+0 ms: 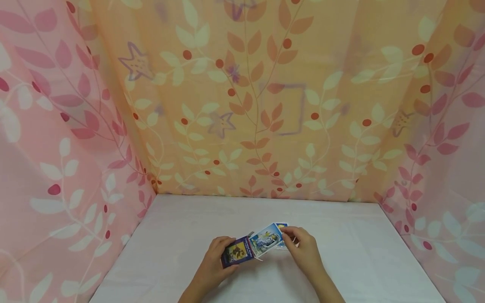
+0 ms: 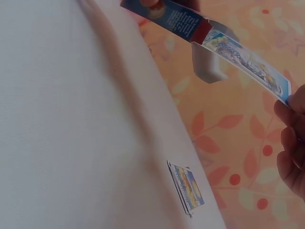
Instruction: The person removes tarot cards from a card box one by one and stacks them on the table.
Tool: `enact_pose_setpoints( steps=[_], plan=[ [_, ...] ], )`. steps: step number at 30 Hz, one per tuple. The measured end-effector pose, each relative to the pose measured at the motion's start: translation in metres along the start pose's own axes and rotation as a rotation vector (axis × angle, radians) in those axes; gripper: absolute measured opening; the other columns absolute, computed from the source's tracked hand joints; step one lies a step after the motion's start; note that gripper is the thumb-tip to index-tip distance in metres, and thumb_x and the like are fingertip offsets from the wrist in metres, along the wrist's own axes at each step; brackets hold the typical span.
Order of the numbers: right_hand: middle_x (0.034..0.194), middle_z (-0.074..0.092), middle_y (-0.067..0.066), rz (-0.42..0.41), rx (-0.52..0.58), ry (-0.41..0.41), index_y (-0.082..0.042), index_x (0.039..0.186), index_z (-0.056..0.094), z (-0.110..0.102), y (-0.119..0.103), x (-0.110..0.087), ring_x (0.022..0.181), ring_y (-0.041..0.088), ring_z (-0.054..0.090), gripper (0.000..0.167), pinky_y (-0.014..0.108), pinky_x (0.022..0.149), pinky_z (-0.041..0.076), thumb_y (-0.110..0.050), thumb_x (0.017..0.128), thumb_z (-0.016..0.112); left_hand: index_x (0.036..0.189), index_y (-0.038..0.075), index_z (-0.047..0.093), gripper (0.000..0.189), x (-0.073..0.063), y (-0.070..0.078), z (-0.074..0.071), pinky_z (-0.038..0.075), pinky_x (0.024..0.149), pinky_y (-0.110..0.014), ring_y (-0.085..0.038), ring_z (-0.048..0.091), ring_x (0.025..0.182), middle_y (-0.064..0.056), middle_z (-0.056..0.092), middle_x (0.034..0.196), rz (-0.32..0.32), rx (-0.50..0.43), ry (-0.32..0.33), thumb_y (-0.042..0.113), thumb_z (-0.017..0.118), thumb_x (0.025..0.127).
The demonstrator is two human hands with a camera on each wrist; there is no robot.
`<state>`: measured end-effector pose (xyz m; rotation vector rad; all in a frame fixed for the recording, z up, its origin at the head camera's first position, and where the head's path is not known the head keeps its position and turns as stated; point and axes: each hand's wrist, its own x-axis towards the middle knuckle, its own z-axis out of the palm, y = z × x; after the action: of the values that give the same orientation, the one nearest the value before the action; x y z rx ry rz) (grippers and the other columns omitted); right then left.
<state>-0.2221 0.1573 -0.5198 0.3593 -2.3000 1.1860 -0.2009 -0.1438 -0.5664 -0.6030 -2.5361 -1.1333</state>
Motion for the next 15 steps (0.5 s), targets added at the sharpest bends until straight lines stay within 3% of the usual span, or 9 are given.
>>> enact_pose_setpoints(
  steps=[9,15],
  plan=[
    [0.088,0.067,-0.010,0.010,0.009,-0.029,-0.015,0.101,0.077,-0.006,0.005,0.005,0.073,0.004,0.056,0.020,0.021,0.062,0.051,-0.002,0.086,0.080,0.142,0.022,0.055,0.079,-0.001,-0.001,0.002,0.051,0.104,-0.039,-0.009,0.050,0.123,0.012,0.049,0.137,-0.006,0.003,-0.005,0.024,0.094,0.073],
    [0.086,0.065,-0.013,0.003,-0.003,-0.052,-0.018,0.105,0.077,-0.012,0.010,0.011,0.076,0.005,0.056,0.021,0.021,0.064,0.051,-0.005,0.088,0.079,0.141,0.022,0.057,0.079,0.001,-0.002,0.001,0.052,0.104,-0.038,-0.008,0.050,0.124,0.012,0.050,0.137,0.022,-0.009,0.011,0.023,0.095,0.072]
  ],
)
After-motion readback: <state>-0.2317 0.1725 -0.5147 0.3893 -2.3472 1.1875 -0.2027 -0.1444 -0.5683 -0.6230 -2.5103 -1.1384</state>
